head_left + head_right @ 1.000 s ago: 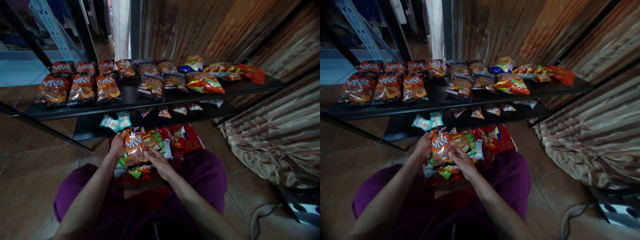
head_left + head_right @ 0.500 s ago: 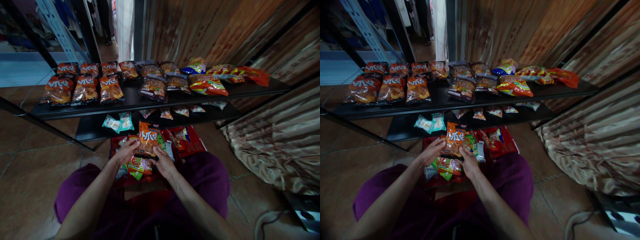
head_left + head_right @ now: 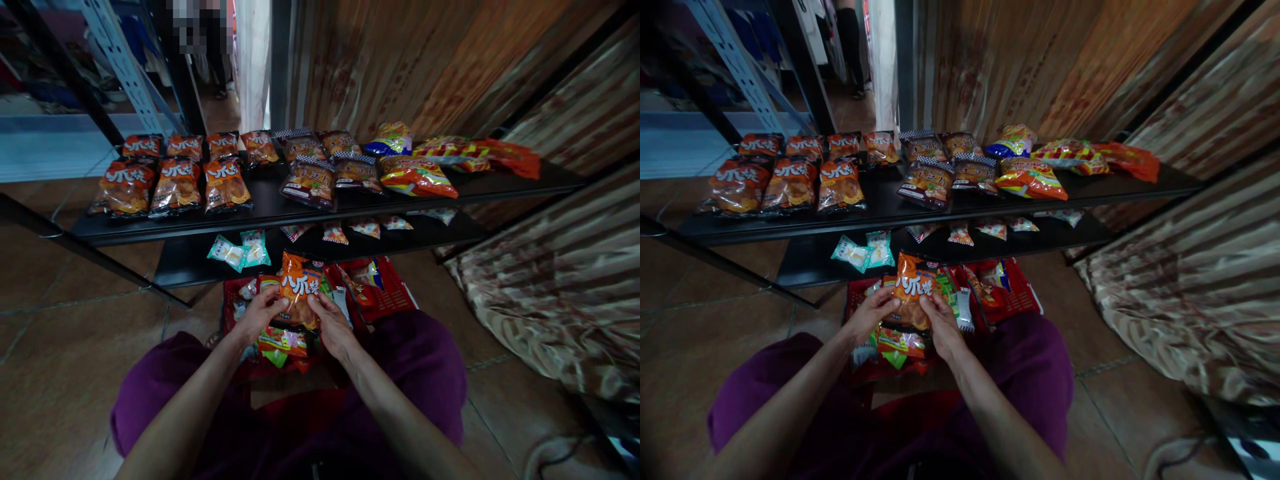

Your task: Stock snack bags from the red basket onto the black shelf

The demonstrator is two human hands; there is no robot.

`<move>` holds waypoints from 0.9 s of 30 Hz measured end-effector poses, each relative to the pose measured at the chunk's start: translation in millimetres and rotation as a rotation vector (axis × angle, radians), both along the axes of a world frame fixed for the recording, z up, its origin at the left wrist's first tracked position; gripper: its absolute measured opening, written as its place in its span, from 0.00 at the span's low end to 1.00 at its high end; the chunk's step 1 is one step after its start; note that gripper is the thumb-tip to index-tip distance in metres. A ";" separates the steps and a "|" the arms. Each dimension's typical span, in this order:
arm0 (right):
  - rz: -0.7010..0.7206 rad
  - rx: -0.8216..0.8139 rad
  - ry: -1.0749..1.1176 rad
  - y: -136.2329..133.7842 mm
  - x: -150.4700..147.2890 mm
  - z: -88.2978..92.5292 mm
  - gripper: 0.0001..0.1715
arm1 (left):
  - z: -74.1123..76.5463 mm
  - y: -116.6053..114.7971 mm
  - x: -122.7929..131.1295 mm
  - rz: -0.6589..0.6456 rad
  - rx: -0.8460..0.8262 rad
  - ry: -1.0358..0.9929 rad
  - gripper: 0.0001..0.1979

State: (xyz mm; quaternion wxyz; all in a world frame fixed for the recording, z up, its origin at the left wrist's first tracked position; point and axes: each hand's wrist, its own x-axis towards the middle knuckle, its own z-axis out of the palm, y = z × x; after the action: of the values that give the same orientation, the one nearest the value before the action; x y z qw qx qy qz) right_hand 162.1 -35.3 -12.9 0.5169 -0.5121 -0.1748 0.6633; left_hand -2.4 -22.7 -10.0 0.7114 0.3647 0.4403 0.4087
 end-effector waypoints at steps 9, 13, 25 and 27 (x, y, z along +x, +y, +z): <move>0.066 0.030 -0.111 -5.0 12.5 1.7 0.25 | -3.4 -14.0 10.1 -0.135 0.022 -0.068 0.29; 0.135 0.103 -0.233 -4.9 18.6 9.3 0.25 | 3.4 -19.1 17.0 -0.104 0.101 -0.063 0.24; 0.329 0.455 -0.273 74.6 8.1 116.6 0.25 | 101.9 19.3 21.6 0.251 0.326 0.126 0.31; 0.350 0.513 -0.191 105.0 -3.7 130.1 0.22 | 121.2 40.3 16.3 0.313 0.394 0.186 0.29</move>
State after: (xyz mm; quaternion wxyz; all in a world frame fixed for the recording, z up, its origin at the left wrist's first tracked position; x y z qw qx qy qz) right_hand 158.4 69.7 117.3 0.4885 -0.3872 -0.4693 0.6254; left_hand 13.9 17.6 111.2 0.5112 0.4595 0.4669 0.5564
